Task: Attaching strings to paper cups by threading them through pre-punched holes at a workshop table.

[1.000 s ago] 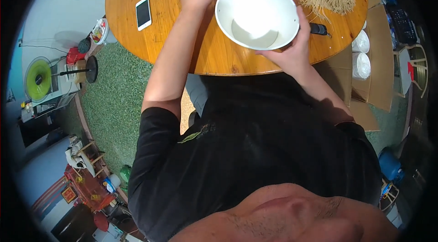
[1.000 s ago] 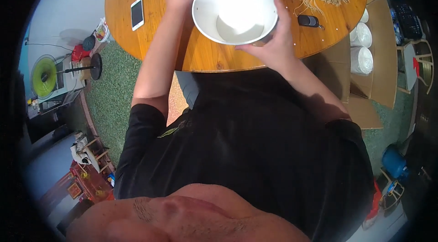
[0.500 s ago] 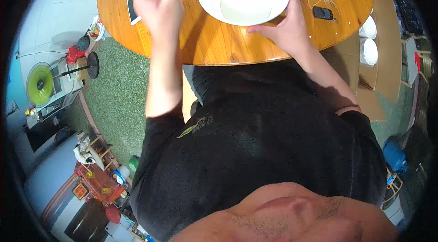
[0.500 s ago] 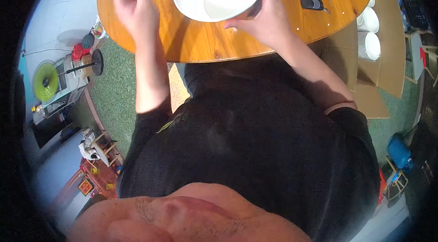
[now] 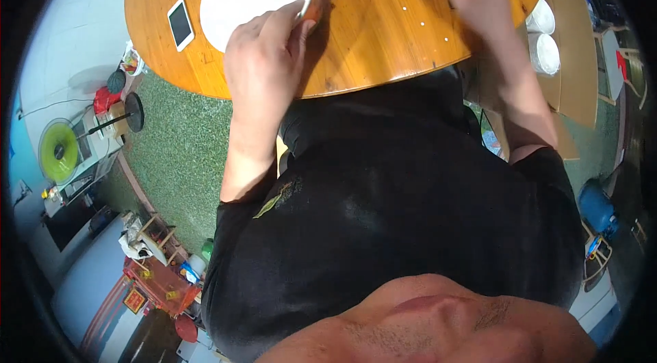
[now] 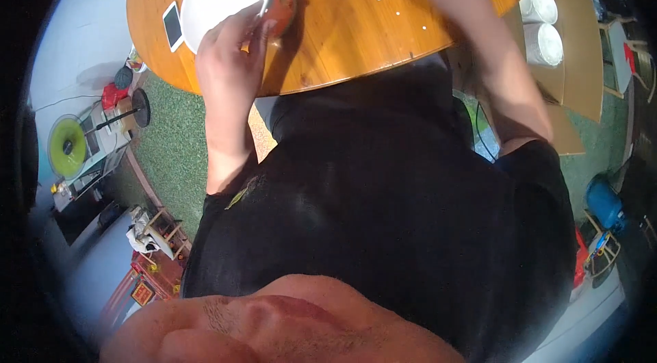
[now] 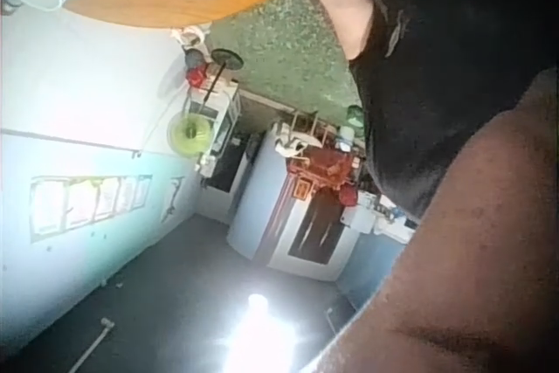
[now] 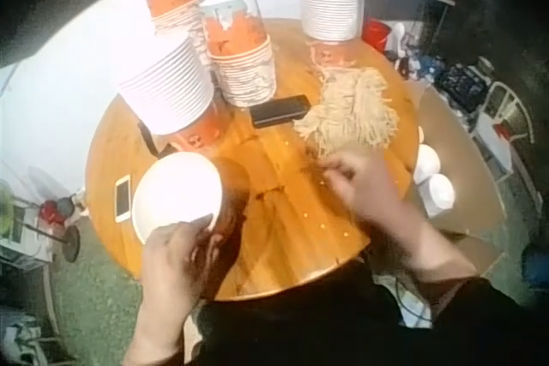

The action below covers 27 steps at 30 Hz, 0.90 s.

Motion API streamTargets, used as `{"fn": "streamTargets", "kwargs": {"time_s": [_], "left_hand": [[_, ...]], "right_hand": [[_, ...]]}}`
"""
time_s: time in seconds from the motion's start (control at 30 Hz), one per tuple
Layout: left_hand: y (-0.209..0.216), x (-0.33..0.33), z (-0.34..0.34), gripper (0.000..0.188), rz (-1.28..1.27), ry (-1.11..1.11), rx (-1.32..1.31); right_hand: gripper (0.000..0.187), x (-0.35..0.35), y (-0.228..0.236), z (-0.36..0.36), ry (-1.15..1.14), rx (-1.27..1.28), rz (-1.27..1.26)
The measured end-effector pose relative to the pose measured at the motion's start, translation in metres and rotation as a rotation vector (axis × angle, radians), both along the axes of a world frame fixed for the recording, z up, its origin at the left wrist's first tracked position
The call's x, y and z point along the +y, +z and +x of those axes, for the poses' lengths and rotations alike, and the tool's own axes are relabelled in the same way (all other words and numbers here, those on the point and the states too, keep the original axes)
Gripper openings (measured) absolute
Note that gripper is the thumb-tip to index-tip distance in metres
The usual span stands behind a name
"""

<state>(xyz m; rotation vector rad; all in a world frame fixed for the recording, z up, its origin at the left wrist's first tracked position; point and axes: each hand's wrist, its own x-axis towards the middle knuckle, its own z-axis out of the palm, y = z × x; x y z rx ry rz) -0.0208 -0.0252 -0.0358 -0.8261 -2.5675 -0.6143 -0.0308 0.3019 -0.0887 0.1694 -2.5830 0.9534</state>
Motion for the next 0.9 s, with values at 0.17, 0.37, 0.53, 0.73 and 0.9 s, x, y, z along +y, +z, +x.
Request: {"fn": "streamTargets", "kwargs": {"time_s": [0.17, 0.37, 0.53, 0.73, 0.9], "left_hand": [[-0.002, 0.004, 0.0, 0.025, -0.038, 0.034, 0.045], [0.01, 0.001, 0.006, 0.034, 0.058, -0.019, 0.154], [0.015, -0.007, 0.014, 0.034, 0.205, -0.082, 0.237], [0.022, 0.013, 0.045, 0.027, 0.524, -0.274, -0.41], [-0.021, 0.042, 0.05, 0.035, 1.068, -0.31, -1.016]], "right_hand": [[0.011, 0.043, 0.053, -0.02, 0.154, -0.322, 0.278], [0.007, 0.051, 0.038, -0.054, 0.648, -0.101, 0.484], [0.007, 0.039, 0.044, -0.043, 0.664, 0.022, 0.645], [0.008, -0.016, 0.054, -0.002, 0.345, 0.065, 0.156], [0.009, -0.064, 0.044, 0.031, 0.328, 0.069, -0.173]]}}
